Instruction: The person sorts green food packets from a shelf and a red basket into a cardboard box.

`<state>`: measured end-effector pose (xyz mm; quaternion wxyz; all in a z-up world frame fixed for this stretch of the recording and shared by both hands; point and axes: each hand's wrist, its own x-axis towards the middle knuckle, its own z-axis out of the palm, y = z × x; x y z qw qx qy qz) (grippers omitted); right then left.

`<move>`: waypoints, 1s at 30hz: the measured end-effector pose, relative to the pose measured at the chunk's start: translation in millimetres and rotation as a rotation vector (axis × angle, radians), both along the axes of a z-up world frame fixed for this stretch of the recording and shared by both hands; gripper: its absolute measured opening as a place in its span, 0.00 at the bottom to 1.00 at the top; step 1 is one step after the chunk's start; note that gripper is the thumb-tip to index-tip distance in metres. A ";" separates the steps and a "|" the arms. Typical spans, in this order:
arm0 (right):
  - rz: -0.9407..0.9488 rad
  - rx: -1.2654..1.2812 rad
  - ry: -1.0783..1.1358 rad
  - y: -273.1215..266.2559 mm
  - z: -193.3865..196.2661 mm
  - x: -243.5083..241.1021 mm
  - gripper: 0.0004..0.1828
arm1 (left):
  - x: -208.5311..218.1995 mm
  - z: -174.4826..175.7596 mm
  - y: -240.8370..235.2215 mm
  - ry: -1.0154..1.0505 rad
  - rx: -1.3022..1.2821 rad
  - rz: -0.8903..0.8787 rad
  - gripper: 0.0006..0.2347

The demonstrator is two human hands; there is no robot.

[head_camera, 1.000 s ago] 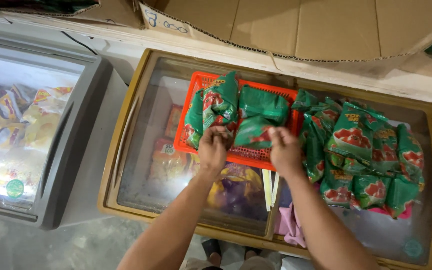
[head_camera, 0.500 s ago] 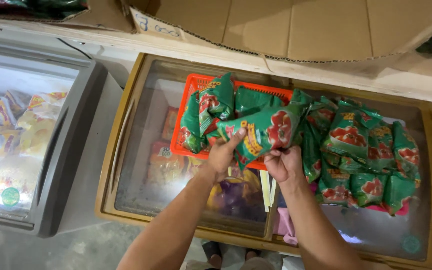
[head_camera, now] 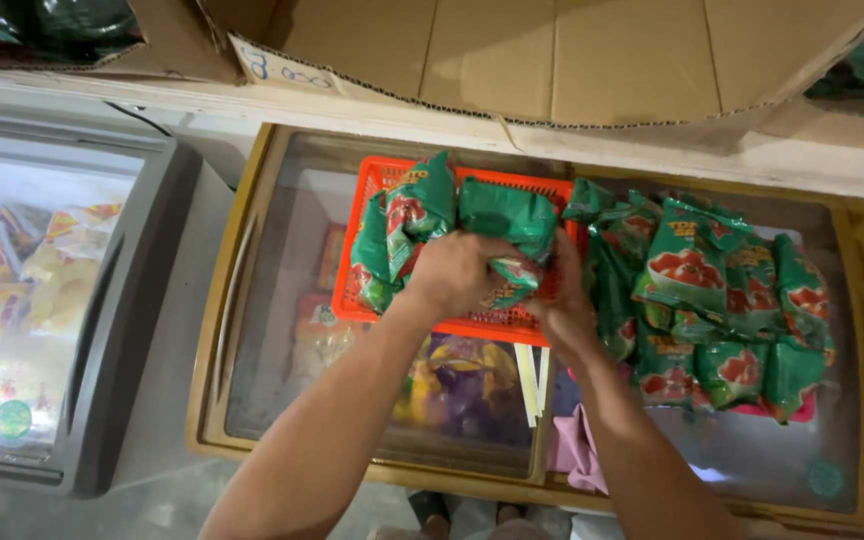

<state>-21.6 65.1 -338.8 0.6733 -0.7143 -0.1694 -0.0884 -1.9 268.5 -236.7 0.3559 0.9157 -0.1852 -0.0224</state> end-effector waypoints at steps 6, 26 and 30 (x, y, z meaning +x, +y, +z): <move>0.082 -0.392 0.065 -10.1 -18.6 7.3 0.17 | 2.7 -5.7 -13.3 -0.125 0.071 -0.075 0.10; -0.218 -0.266 0.061 26.3 -83.2 28.1 0.12 | -5.4 -144.9 -5.9 0.506 -0.893 0.484 0.12; -0.018 0.338 0.593 10.4 -97.5 36.2 0.10 | -11.8 -148.3 -18.8 0.345 -0.654 0.459 0.09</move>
